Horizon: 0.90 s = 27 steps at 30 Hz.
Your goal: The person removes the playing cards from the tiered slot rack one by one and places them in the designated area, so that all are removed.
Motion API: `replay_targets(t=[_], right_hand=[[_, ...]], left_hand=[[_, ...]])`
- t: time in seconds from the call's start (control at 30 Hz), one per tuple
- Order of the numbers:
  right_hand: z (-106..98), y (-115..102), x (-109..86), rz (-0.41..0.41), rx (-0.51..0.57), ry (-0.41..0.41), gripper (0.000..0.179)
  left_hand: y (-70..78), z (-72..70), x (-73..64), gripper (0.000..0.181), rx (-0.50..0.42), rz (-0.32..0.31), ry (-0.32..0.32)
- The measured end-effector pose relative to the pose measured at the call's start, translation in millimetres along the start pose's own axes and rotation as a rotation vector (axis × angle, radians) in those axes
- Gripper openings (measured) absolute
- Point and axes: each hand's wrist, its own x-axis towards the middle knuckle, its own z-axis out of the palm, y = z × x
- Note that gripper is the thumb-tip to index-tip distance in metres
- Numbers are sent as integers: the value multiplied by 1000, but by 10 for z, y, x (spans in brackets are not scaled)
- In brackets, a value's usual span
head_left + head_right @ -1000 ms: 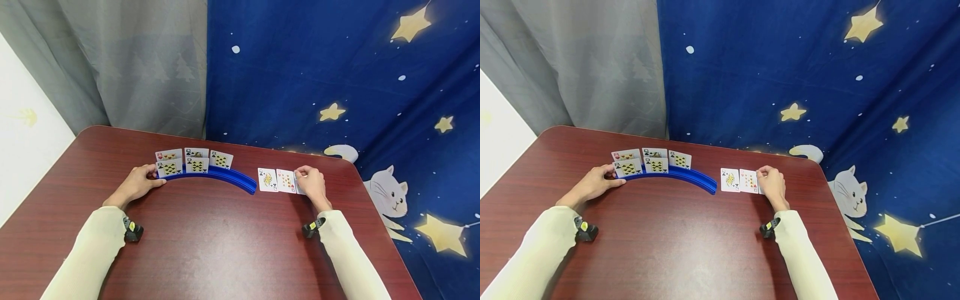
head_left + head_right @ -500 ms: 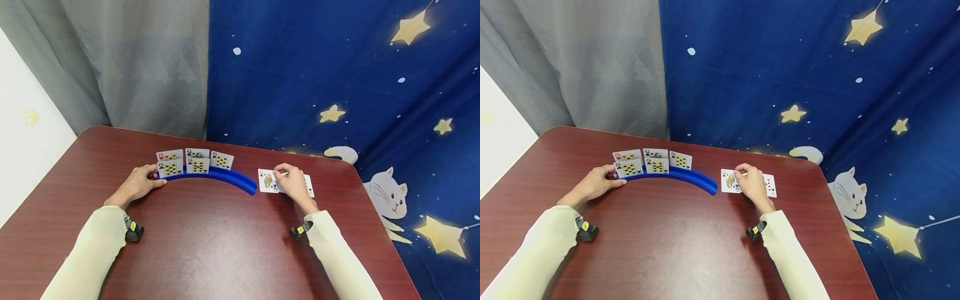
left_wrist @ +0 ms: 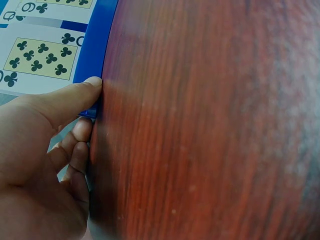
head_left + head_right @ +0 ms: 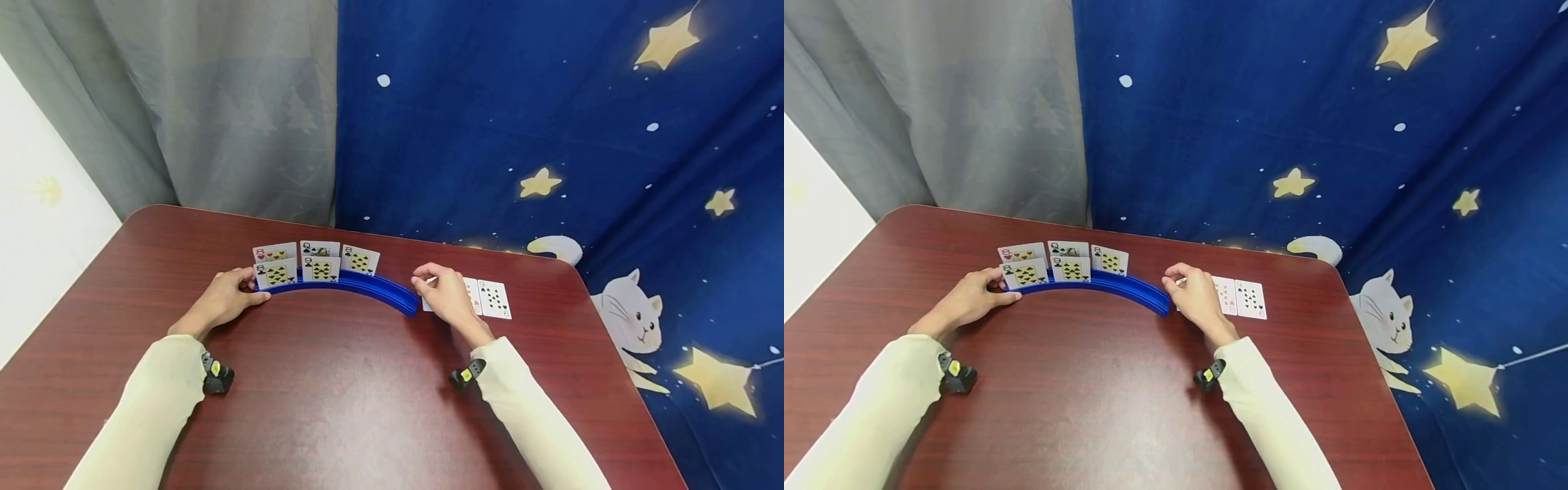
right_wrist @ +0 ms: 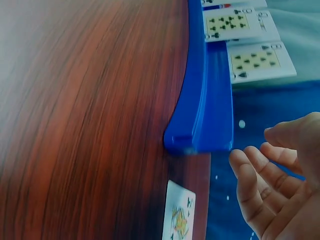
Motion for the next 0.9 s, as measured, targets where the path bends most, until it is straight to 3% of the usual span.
replay_targets(t=[0.2, 0.53, 0.9], right_hand=[[113, -129, 49, -49, -2, -6, 18], [295, -329, 123, -83, 18, -28, 18], [403, -454, 191, -128, -18, 43, 7]], left_hand=[[-5, -13, -1, 37, -7, -6, -6], [-6, -7, 0, 31, 2, 7, 21], [-5, 26, -15, 32, 6, 13, 36]])
